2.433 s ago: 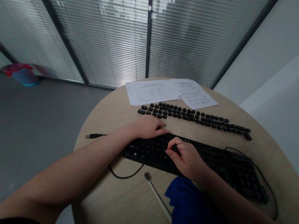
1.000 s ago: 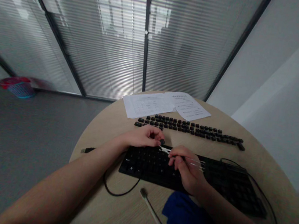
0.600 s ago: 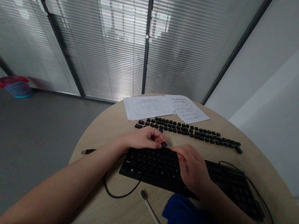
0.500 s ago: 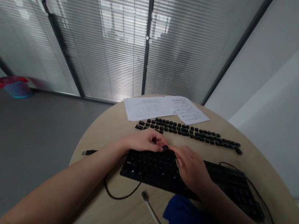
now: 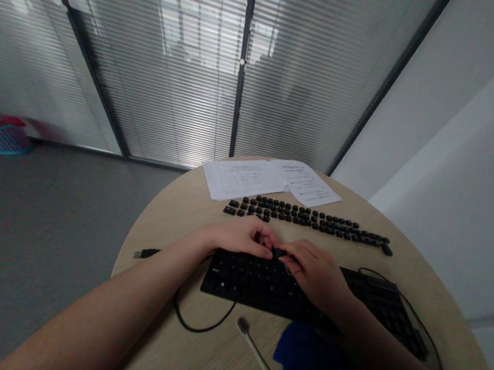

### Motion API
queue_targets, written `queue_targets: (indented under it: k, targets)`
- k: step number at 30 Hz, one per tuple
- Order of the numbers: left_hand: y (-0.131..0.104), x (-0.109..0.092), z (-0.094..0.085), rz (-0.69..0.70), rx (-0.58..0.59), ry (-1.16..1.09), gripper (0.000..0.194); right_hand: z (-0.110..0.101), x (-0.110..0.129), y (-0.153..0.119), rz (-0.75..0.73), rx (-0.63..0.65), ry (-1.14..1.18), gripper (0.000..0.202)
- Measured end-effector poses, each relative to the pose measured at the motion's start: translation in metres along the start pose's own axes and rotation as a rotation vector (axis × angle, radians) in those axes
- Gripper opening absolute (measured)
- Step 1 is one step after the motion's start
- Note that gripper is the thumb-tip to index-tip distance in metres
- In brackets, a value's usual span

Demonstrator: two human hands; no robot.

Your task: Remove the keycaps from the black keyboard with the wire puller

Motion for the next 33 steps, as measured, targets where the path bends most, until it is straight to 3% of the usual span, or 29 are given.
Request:
queue_targets:
  k: [4,8,11,17,27,33]
  targets:
    - [-0.015,0.002,-0.033,-0.218,-0.205,0.447,0.025,-0.009,-0.027,0.014,0.159,0.074,-0.02,0.018]
    - [-0.022,0.004,-0.046,-0.353,-0.228,0.635,0.021,0.002,-0.061,0.043,0.33,0.263,-0.065,0.018]
    - [-0.022,0.005,-0.044,-0.365,-0.196,0.667,0.021,0.014,-0.076,0.064,0.392,0.346,-0.1,0.018]
    - [-0.021,0.009,-0.035,-0.354,-0.092,0.659,0.028,0.029,-0.081,0.09,0.388,0.357,-0.139,0.019]
    - [-0.025,0.008,-0.033,-0.295,-0.097,0.553,0.024,0.024,-0.077,0.094,0.363,0.302,-0.215,0.024]
    - [-0.027,0.007,-0.034,-0.333,-0.097,0.553,0.021,0.025,-0.078,0.092,0.359,0.288,-0.209,0.02]
Point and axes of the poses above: each hand's wrist, its own y-axis towards the middle knuckle, its own z-axis out of the palm, x = y × z, the point moved 8 cm from there along y, towards the middle knuckle, and after that the axes turned 14 degrees about x, right-handed, at the moved point
